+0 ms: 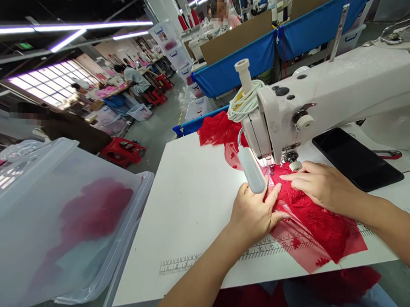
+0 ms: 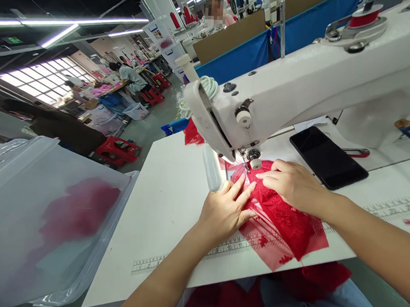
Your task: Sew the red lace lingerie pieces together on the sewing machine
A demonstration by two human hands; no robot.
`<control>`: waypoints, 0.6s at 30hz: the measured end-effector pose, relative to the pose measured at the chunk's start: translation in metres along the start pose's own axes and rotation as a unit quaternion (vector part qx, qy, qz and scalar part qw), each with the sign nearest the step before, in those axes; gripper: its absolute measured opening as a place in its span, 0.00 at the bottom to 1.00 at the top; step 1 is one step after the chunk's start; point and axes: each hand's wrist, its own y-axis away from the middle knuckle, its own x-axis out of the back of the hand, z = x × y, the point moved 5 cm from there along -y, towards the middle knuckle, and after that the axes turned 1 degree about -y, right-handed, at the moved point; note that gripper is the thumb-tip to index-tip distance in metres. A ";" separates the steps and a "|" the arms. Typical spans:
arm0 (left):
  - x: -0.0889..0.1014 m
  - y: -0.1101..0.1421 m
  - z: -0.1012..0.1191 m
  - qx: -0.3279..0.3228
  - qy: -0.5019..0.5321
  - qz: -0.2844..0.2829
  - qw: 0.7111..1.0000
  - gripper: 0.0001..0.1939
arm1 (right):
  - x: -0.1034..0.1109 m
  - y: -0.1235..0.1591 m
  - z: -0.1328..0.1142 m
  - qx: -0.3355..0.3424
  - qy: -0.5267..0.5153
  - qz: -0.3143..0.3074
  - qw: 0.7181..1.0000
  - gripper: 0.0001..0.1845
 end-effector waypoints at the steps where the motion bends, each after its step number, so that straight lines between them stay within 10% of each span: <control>1: -0.001 0.000 -0.001 0.001 0.000 -0.003 1.000 0.33 | 0.000 -0.001 0.001 0.000 0.000 0.002 1.000 0.22; 18: 0.003 -0.008 -0.004 -0.076 0.100 -0.007 0.992 0.27 | 0.002 0.002 -0.002 0.071 -0.031 -0.017 0.997 0.22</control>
